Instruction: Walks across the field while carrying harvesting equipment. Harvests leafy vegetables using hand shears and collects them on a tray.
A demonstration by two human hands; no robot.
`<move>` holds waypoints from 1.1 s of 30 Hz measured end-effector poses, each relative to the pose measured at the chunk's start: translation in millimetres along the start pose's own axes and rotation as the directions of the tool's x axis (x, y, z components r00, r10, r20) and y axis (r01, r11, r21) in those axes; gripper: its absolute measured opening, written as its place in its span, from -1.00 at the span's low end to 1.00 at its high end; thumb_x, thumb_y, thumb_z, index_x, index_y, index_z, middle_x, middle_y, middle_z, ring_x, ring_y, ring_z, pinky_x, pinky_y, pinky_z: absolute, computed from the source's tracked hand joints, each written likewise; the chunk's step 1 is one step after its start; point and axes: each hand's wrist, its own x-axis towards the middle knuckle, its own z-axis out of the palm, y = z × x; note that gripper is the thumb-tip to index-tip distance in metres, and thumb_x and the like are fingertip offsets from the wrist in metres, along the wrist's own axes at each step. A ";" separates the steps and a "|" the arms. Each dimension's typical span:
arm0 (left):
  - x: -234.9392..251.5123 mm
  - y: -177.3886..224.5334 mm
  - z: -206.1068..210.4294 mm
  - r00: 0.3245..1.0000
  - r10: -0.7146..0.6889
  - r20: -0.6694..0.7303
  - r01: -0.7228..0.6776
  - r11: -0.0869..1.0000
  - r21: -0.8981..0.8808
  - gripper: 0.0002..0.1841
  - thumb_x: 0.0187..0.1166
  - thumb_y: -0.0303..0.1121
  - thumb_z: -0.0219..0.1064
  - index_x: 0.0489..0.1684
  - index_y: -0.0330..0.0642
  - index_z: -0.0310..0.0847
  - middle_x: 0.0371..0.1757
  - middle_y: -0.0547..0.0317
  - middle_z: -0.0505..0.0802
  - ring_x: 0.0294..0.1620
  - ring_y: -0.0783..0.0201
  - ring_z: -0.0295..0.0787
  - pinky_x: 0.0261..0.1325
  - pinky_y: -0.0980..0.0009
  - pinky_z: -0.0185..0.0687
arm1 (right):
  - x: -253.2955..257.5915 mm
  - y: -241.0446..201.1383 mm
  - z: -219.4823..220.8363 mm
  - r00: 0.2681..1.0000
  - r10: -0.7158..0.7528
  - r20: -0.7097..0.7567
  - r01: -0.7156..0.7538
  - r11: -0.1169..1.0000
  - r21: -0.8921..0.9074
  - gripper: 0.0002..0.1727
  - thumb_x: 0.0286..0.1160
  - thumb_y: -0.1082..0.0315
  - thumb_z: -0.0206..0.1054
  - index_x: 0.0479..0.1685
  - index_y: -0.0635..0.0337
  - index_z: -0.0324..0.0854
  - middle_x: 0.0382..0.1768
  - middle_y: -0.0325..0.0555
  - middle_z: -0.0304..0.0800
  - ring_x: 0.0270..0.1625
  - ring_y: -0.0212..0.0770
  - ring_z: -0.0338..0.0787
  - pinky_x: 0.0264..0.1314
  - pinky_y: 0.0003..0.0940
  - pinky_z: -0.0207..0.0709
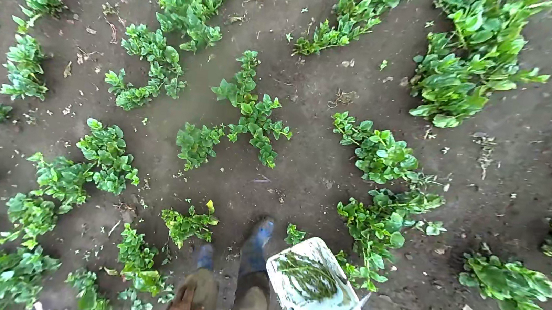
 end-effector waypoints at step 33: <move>233.4 258.5 -212.1 0.949 0.315 -0.019 -0.314 0.949 0.038 -0.48 0.82 -0.08 0.08 0.66 -0.09 0.45 0.77 0.05 0.43 0.75 0.01 0.36 0.70 -0.02 0.36 | 104.4 -355.6 90.3 0.981 0.170 -0.098 -0.084 0.815 0.573 -0.65 0.67 0.34 0.30 0.35 0.22 0.47 -0.13 -0.04 0.64 -0.28 -0.22 0.71 -0.30 -0.20 0.69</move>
